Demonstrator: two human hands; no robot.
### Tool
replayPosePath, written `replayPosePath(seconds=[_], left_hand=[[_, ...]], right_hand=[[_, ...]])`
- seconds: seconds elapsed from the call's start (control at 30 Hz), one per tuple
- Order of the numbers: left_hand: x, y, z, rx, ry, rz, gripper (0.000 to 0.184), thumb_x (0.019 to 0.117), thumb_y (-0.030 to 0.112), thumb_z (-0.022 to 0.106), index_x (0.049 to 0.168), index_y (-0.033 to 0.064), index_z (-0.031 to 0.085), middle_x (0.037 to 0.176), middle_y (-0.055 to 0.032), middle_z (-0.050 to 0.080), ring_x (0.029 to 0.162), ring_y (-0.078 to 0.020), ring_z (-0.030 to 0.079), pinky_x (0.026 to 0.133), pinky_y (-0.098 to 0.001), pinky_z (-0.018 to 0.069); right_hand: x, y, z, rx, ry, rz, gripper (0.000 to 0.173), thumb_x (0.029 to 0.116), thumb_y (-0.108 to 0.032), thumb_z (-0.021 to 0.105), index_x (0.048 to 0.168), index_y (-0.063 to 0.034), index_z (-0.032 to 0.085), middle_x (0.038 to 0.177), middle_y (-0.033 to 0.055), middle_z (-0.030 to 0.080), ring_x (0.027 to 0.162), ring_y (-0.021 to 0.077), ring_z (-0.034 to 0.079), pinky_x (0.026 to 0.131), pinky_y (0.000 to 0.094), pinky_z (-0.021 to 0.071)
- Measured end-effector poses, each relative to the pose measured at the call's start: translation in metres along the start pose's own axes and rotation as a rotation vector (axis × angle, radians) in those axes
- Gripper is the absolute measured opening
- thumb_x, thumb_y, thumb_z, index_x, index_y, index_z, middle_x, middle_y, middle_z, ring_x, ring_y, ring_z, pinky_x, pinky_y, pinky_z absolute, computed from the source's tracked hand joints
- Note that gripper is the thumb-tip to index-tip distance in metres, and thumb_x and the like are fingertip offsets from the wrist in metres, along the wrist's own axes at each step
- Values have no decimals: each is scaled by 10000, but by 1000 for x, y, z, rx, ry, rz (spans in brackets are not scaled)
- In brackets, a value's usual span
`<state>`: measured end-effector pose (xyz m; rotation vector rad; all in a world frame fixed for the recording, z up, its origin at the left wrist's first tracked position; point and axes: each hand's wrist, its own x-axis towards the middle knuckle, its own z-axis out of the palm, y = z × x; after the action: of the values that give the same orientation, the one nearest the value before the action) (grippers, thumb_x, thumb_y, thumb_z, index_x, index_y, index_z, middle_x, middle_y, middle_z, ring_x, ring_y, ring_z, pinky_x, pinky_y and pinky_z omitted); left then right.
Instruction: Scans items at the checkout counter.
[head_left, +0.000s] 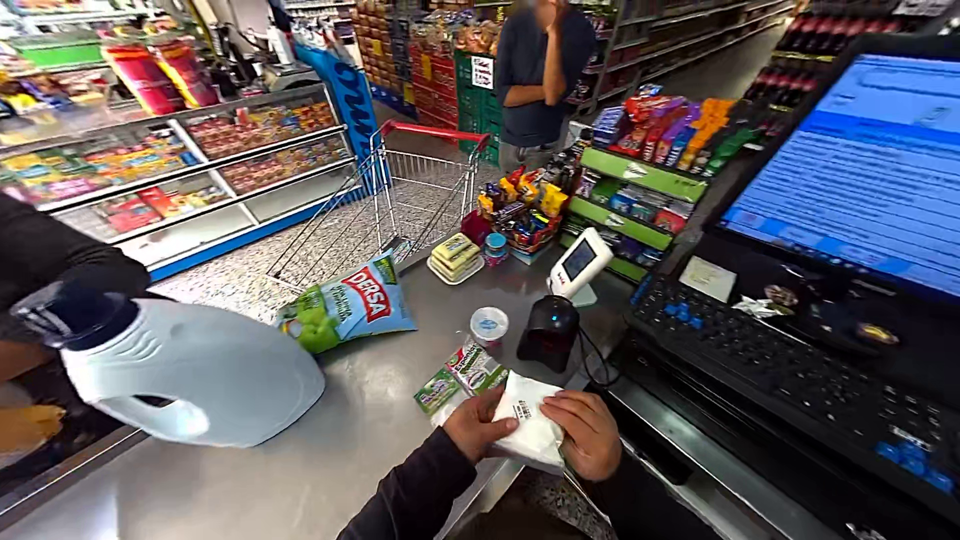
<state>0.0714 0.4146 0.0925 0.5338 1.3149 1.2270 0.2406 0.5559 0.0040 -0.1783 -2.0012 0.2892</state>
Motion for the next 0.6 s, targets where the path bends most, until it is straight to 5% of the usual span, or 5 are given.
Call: replayPosePath(seconds=[0.1, 0.17, 0.3, 0.47, 0.6], left_hand=[[29, 20, 19, 74, 128, -66, 574, 1051, 155, 566, 1553, 45, 309, 1064, -212, 683, 711, -213, 711, 601, -328, 598], [49, 30, 28, 39, 203, -111, 544, 1070, 239, 552, 1544, 61, 353, 1028, -205, 691, 663, -189, 695, 564, -281, 568], [82, 39, 33, -41, 300, -140, 476, 1093, 343, 478, 1457, 37, 461, 875, -166, 721, 595, -144, 676, 514, -231, 522], [96, 19, 21, -47, 375, -207, 468, 1088, 373, 481, 1401, 27, 520, 833, -142, 703, 579, -134, 642, 513, -242, 501], [33, -5, -17, 27, 272, -139, 378, 1109, 297, 438, 1335, 33, 588, 789, -69, 693, 547, -91, 609, 510, -226, 504]], right_hand=[[6, 16, 2, 16, -14, 274, 172, 846, -110, 652, 916, -50, 797, 931, 99, 782, 925, 220, 749, 872, 360, 608], [19, 22, 0, 26, -102, 481, 190, 758, -47, 723, 926, -3, 798, 931, 145, 776, 893, 284, 755, 830, 449, 617], [48, 34, -12, 29, -292, 663, 229, 793, -101, 823, 991, 8, 788, 967, 169, 770, 891, 295, 748, 839, 485, 601], [60, 30, -14, -8, -599, 819, 325, 861, -274, 799, 1054, -13, 776, 1030, 160, 766, 987, 307, 731, 942, 528, 551], [47, -3, -5, 213, -575, 567, 260, 787, -197, 825, 960, -6, 787, 938, 146, 770, 856, 267, 744, 797, 447, 609]])
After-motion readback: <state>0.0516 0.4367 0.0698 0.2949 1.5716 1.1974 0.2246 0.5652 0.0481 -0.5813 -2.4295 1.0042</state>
